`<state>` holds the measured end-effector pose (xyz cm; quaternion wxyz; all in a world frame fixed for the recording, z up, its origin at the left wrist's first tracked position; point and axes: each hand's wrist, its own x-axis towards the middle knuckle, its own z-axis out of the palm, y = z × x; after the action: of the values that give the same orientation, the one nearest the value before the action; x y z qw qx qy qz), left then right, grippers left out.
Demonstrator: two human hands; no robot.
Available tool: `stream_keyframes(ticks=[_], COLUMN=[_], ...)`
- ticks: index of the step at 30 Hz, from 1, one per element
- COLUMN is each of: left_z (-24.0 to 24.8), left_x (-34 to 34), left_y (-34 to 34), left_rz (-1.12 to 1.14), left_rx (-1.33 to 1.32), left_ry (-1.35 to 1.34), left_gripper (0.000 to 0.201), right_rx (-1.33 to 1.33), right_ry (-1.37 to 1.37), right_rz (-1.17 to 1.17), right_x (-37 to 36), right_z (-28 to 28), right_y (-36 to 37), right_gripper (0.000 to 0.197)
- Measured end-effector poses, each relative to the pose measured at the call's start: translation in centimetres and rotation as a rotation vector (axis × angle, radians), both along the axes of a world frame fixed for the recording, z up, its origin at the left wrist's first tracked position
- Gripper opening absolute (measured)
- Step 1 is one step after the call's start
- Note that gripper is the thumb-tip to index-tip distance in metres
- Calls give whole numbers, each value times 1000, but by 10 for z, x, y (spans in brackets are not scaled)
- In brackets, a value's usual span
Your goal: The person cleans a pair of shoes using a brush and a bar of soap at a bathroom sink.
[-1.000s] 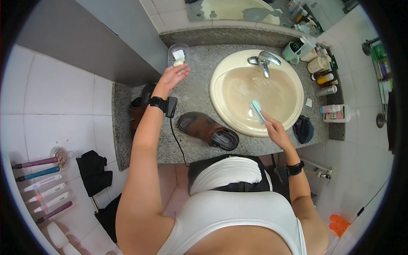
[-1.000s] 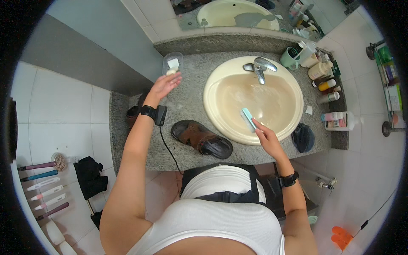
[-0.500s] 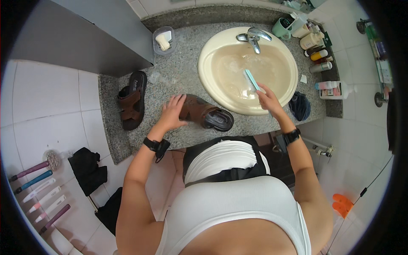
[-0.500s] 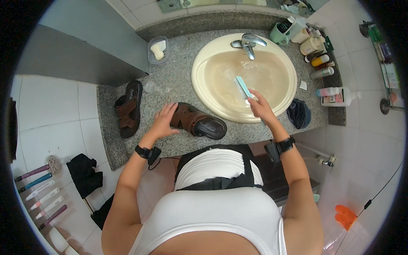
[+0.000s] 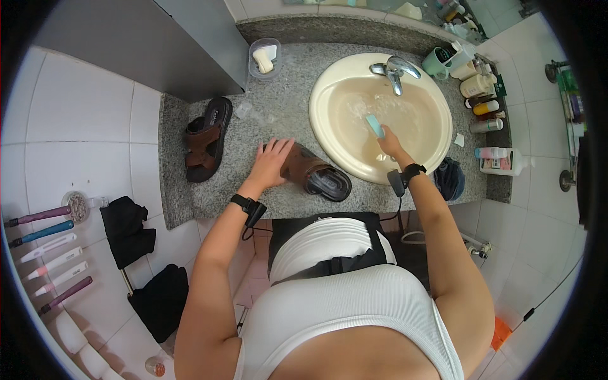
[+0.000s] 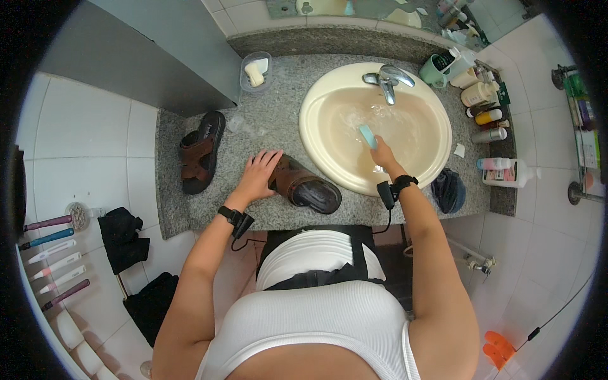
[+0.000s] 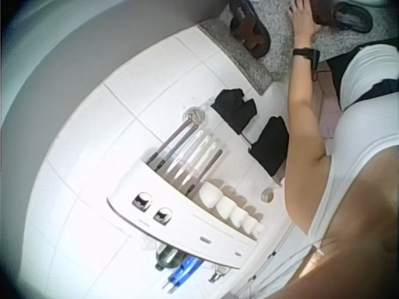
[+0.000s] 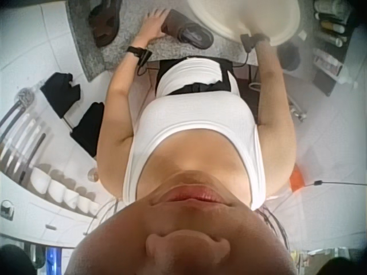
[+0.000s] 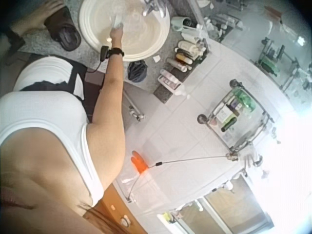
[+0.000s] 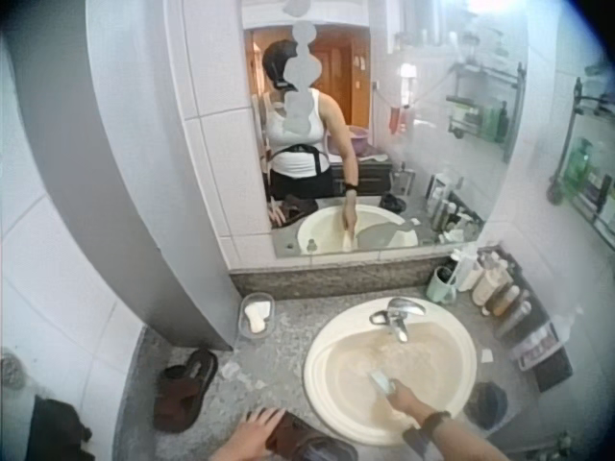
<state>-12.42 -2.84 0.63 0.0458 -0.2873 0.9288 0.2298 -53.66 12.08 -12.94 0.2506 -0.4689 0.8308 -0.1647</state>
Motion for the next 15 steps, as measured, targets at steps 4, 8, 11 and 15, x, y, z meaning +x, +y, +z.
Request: stream_keyframes(ticks=[4, 8, 11, 15], left_z=[-8, -11, -11, -12], left_x=[13, 12, 13, 12], left_y=[2, 6, 5, 6], left_rz=[39, 64, 79, 88], left_rx=[-33, -51, -16, -18], left_ry=[38, 56, 58, 100], left_gripper=[105, 105, 105, 104], right_rx=[-102, -189, -36, -37], right_ry=[-80, -190, -262, -225], right_rz=[34, 202, 381, 617], right_x=[36, 86, 117, 148], right_z=[77, 177, 224, 207], right_y=[-6, 25, 43, 56], right_gripper=[55, 48, 46, 48])
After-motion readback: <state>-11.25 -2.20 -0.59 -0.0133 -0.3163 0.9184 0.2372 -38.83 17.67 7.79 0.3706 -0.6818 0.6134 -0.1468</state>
